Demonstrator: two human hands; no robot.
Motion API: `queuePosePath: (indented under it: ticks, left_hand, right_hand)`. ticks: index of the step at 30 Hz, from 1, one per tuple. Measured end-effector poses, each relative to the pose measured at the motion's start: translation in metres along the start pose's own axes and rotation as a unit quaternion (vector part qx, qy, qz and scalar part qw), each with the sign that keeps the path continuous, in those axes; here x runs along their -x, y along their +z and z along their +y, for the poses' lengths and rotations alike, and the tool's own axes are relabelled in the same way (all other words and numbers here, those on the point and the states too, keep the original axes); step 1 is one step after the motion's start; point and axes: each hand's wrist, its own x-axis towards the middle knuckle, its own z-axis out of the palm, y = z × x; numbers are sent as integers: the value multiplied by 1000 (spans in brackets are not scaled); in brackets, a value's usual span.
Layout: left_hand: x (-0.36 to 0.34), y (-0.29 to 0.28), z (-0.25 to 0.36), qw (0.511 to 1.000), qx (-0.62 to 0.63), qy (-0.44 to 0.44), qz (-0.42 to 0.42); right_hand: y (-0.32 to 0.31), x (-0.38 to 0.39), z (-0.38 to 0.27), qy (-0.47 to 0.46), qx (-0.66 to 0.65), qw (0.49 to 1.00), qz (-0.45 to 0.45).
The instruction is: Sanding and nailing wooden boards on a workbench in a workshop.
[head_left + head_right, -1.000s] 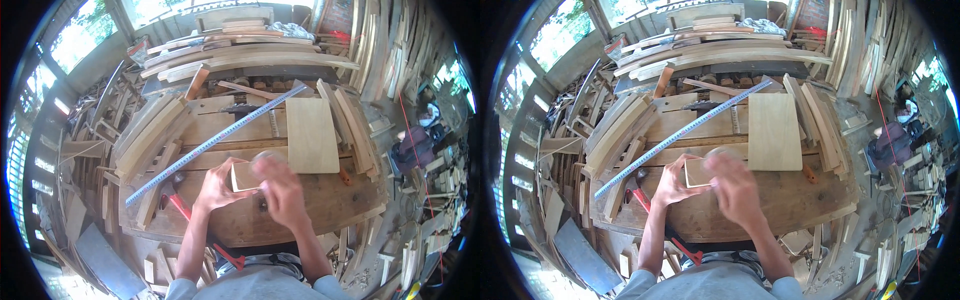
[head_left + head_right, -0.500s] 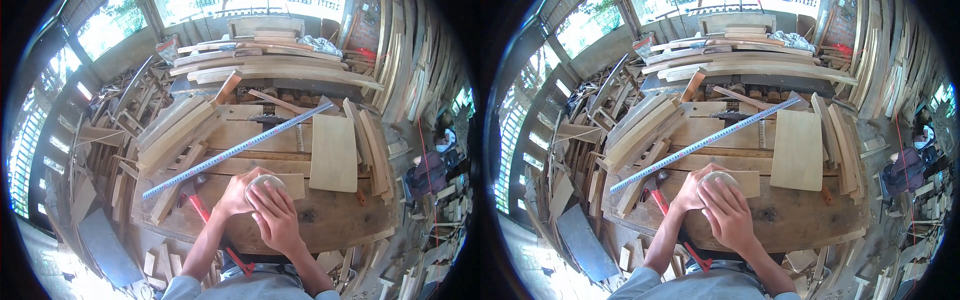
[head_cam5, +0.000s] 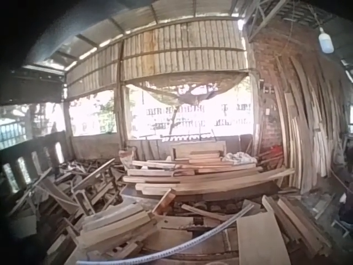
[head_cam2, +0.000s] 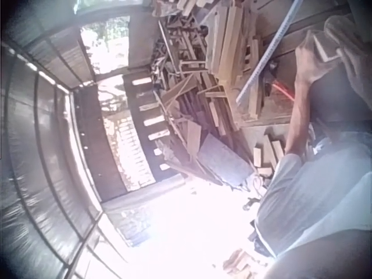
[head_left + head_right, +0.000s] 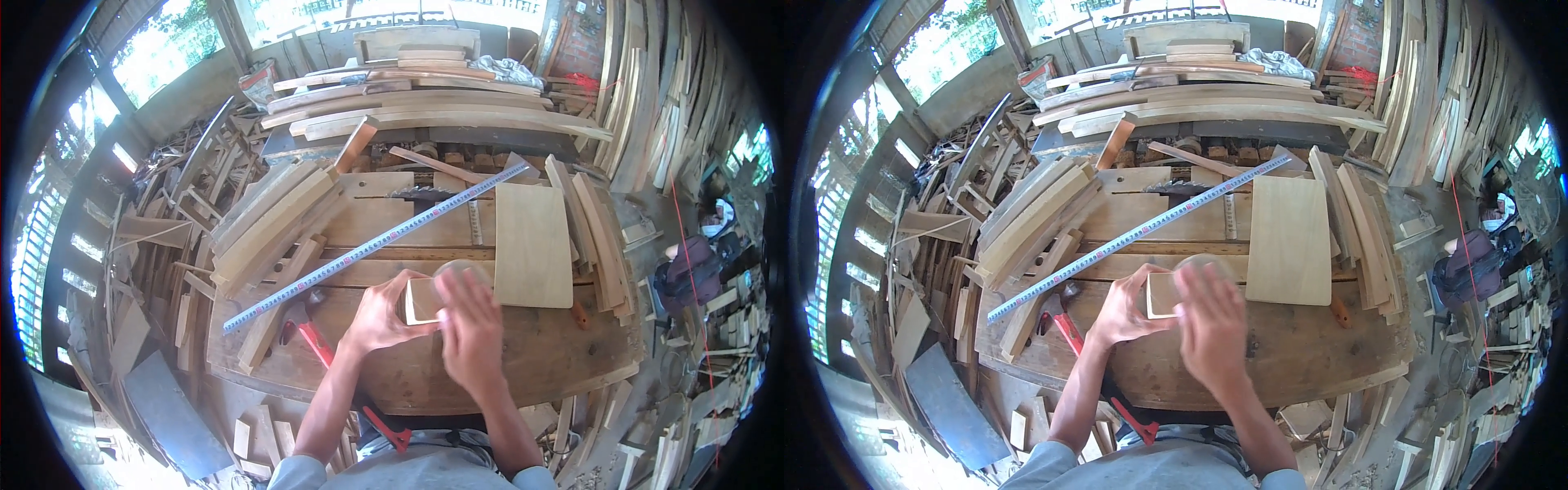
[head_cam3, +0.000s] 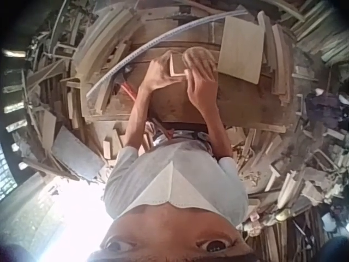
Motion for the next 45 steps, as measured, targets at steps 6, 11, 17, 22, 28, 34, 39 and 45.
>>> queuePosePath:
  ticks: [6, 11, 17, 22, 28, 34, 39, 45]
  left_hand:
    - [0, -1, 7, 1000, -13, -23, 8]
    - [1, -2, -15, 997, 24, 73, -14]
    - [1, 4, -3, 1000, -22, -7, 8]
    - [6, 0, -13, 1000, -12, 11, 3]
    - [4, 0, -11, 1000, -13, -8, -3]
    - [1, 4, -1, 999, -29, -10, 17]
    - [7, -7, -16, 999, 21, 19, -19]
    - [2, 3, -1, 999, -33, -11, 10]
  right_hand:
    - [-5, -2, 18, -47, -72, 996, -31]
    - [2, 10, -17, -107, -107, 986, -77]
    - [-1, 6, 11, 34, -43, 998, 17]
    - [-8, 17, 3, -95, -113, 987, -68]
    - [6, 20, -15, -48, -79, 996, -3]
    - [6, 5, 27, 22, -68, 996, 47]
    - [8, 17, -12, -103, -104, 988, -53]
    - [8, 11, 13, 12, -15, 999, 35]
